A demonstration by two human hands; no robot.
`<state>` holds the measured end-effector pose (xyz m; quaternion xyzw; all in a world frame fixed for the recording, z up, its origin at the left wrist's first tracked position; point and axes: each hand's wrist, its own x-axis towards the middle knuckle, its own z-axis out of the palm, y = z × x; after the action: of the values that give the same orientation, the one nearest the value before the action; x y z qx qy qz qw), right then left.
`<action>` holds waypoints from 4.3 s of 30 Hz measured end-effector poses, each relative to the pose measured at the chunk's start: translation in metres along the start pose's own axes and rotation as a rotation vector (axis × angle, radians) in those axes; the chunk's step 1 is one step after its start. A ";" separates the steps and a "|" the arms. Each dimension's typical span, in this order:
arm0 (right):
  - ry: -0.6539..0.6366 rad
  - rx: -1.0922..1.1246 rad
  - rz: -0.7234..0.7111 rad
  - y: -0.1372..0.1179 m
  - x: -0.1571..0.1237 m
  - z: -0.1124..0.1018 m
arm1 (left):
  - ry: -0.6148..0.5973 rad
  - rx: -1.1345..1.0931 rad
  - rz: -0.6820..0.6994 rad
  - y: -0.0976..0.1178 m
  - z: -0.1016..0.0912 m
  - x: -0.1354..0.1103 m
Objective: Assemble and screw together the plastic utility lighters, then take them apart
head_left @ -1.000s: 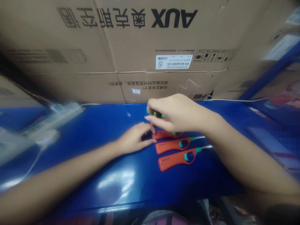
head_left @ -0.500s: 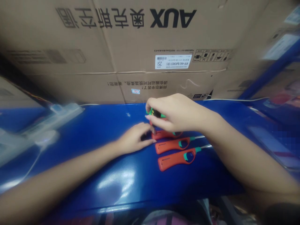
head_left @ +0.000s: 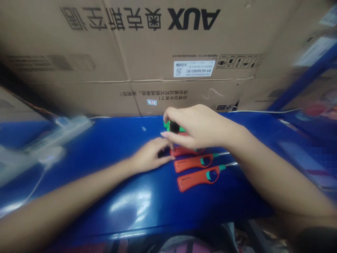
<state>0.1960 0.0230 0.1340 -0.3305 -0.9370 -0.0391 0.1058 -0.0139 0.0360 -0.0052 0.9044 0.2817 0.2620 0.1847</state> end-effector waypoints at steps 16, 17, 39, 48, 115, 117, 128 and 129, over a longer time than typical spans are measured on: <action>0.008 -0.007 0.018 0.003 0.000 0.001 | -0.004 -0.017 -0.025 0.002 -0.002 0.001; 0.003 -0.008 0.018 0.003 0.000 0.001 | -0.008 -0.015 -0.026 0.002 -0.002 0.001; 0.020 -0.040 0.001 0.002 0.000 0.001 | 0.007 -0.020 -0.024 -0.001 0.000 0.000; -0.012 0.010 0.001 0.000 -0.001 -0.002 | -0.005 -0.015 -0.036 -0.002 0.001 0.000; 0.027 -0.033 0.017 0.013 -0.005 -0.008 | -0.028 -0.085 -0.111 0.008 -0.004 0.005; 0.019 -0.073 0.029 0.014 -0.007 -0.010 | -0.030 -0.108 -0.136 0.009 -0.004 0.007; -0.142 -0.067 0.097 0.018 -0.009 -0.006 | -0.133 0.120 -0.030 0.012 -0.013 0.011; -0.142 -0.066 0.098 0.019 -0.009 -0.007 | -0.153 0.195 0.002 0.013 -0.014 0.011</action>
<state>0.2155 0.0313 0.1384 -0.3814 -0.9230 -0.0411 0.0302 -0.0085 0.0355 0.0159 0.9357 0.2900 0.1636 0.1165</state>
